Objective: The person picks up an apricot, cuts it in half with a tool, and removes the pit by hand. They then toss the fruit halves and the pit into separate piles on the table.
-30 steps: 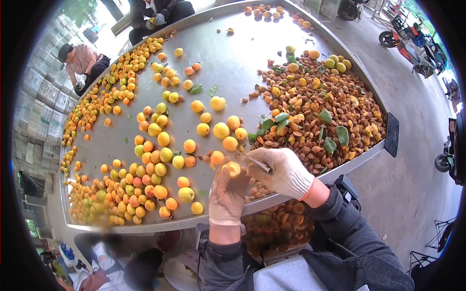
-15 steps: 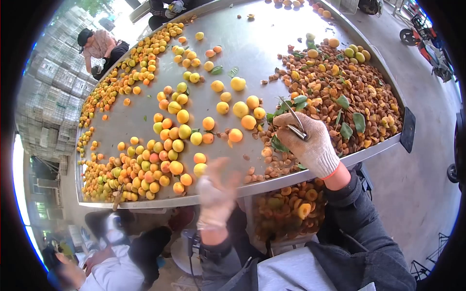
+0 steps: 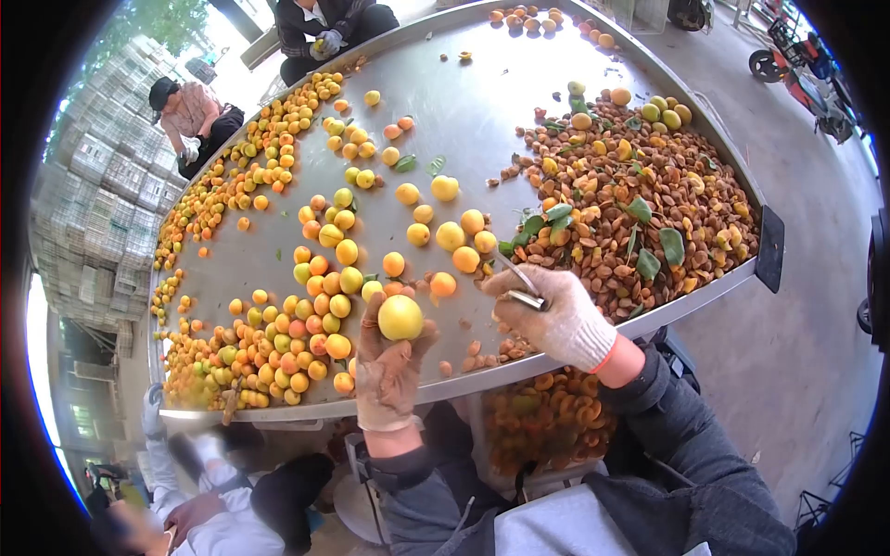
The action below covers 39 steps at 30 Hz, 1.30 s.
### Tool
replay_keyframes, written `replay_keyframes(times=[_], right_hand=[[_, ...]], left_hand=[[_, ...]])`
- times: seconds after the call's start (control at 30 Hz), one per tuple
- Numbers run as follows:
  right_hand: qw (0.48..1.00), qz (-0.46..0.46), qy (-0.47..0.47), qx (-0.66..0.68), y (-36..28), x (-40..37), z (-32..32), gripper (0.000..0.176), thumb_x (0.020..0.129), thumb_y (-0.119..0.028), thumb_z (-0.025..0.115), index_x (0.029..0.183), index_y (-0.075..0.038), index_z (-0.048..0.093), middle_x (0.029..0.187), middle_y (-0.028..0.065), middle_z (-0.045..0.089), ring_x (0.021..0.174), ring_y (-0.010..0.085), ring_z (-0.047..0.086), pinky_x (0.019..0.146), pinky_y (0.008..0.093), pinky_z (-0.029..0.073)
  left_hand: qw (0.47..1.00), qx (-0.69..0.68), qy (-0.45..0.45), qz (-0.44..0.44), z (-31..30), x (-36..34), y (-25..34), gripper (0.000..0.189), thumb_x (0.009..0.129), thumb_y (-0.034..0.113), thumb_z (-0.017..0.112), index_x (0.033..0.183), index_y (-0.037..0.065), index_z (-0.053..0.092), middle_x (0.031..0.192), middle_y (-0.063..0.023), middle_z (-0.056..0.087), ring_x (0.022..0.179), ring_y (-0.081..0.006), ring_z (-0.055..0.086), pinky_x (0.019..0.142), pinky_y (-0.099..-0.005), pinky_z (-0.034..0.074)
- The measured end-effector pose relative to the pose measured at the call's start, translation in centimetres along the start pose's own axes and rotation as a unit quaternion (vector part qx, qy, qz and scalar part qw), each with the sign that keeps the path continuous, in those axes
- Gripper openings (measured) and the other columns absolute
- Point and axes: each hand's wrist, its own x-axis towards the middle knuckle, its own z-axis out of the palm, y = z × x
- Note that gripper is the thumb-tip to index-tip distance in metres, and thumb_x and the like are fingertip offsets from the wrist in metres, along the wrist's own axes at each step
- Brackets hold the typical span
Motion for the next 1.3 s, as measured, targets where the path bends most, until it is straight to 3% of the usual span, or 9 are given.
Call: replay_keyframes(times=[0.1, 0.2, 0.27, 0.33, 0.53, 0.63, 0.7, 0.9, 1.3], right_hand=[[0.999, -0.005, -0.035, -0.035, 0.8, -0.1, 0.7, 0.021, 0.084, -0.004, 0.064, 0.105, -0.003, 0.068, 0.087, 0.0041, 0.066, 0.083, 0.009, 0.061, 0.075, 0.0262, 0.05], [0.996, -0.062, -0.04, -0.041, 2.6, -0.2, 1.7, 0.021, 0.083, -0.005, 0.065, 0.104, -0.003, 0.068, 0.088, 0.006, 0.067, 0.081, 0.01, 0.061, 0.075, 0.0267, 0.05], [0.993, -0.101, -0.035, -0.053, 3.0, -0.2, 2.0, 0.02, 0.081, -0.011, 0.067, 0.101, -0.005, 0.067, 0.086, 0.0149, 0.068, 0.078, 0.025, 0.068, 0.071, 0.0337, 0.052], [0.995, -0.075, -0.04, -0.06, 2.8, -0.1, 1.9, 0.02, 0.081, -0.011, 0.067, 0.101, -0.005, 0.067, 0.086, 0.0148, 0.068, 0.078, 0.0247, 0.067, 0.071, 0.0337, 0.052], [0.999, 0.017, -0.028, -0.037, 1.6, 0.1, 0.9, 0.018, 0.082, -0.007, 0.065, 0.099, -0.003, 0.067, 0.084, 0.0065, 0.065, 0.078, 0.0117, 0.061, 0.072, 0.0284, 0.051], [0.999, -0.029, -0.027, -0.022, 2.0, 0.2, 0.9, 0.017, 0.082, -0.006, 0.063, 0.097, -0.003, 0.067, 0.082, 0.0059, 0.064, 0.077, 0.0113, 0.061, 0.071, 0.0276, 0.05], [0.997, -0.018, -0.054, -0.051, 2.0, 0.0, 1.1, 0.02, 0.081, -0.011, 0.066, 0.1, -0.004, 0.067, 0.085, 0.0149, 0.068, 0.079, 0.0251, 0.067, 0.072, 0.0344, 0.052], [0.988, -0.062, -0.058, -0.13, 2.3, -0.2, 1.9, 0.021, 0.08, -0.009, 0.064, 0.1, -0.004, 0.067, 0.084, 0.0187, 0.067, 0.078, 0.0343, 0.067, 0.07, 0.038, 0.052], [0.966, -0.066, -0.055, -0.245, 2.0, -0.1, 1.6, 0.024, 0.079, -0.01, 0.064, 0.103, -0.007, 0.067, 0.082, 0.0207, 0.066, 0.075, 0.0375, 0.066, 0.066, 0.0418, 0.052]], left_hand=[[0.963, -0.251, -0.059, -0.084, 0.9, 0.1, -2.2, 0.054, 0.086, 0.015, 0.069, 0.135, 0.01, 0.048, 0.13, -0.0123, 0.055, 0.105, -0.0283, 0.063, 0.089, -0.0434, 0.055], [0.947, -0.3, -0.045, -0.103, 1.2, 0.7, -4.9, 0.049, 0.089, 0.017, 0.067, 0.135, 0.011, 0.049, 0.131, -0.0112, 0.054, 0.113, -0.0283, 0.059, 0.096, -0.0452, 0.051], [0.945, -0.312, -0.026, -0.096, 2.2, 1.0, -5.3, 0.049, 0.09, 0.018, 0.067, 0.135, 0.011, 0.049, 0.13, -0.0107, 0.055, 0.114, -0.0275, 0.058, 0.098, -0.045, 0.049], [0.923, -0.361, -0.081, -0.107, 3.0, 1.1, -5.0, 0.052, 0.089, 0.019, 0.068, 0.137, 0.01, 0.047, 0.129, -0.0098, 0.056, 0.112, -0.0261, 0.059, 0.101, -0.0414, 0.046], [0.984, -0.125, -0.064, -0.107, 2.9, 0.6, -4.0, 0.057, 0.089, 0.015, 0.068, 0.14, 0.007, 0.043, 0.131, -0.0102, 0.055, 0.117, -0.0266, 0.057, 0.102, -0.0391, 0.047], [0.939, -0.316, -0.057, -0.122, 3.0, 0.7, -3.4, 0.058, 0.088, 0.013, 0.069, 0.14, 0.006, 0.042, 0.129, -0.011, 0.055, 0.118, -0.0289, 0.056, 0.102, -0.0413, 0.048], [0.939, -0.321, -0.057, -0.107, 3.4, 0.8, -3.1, 0.058, 0.088, 0.013, 0.069, 0.139, 0.006, 0.042, 0.128, -0.0116, 0.055, 0.118, -0.0298, 0.057, 0.103, -0.0424, 0.048], [0.946, -0.311, -0.046, -0.086, 3.4, 0.7, -4.1, 0.055, 0.088, 0.014, 0.07, 0.136, 0.005, 0.045, 0.125, -0.0134, 0.057, 0.118, -0.032, 0.057, 0.103, -0.0439, 0.048], [0.977, -0.208, -0.029, -0.05, 4.7, -0.1, -4.1, 0.056, 0.088, 0.016, 0.069, 0.135, -0.001, 0.045, 0.127, -0.0122, 0.058, 0.118, -0.0303, 0.057, 0.102, -0.0413, 0.047]])
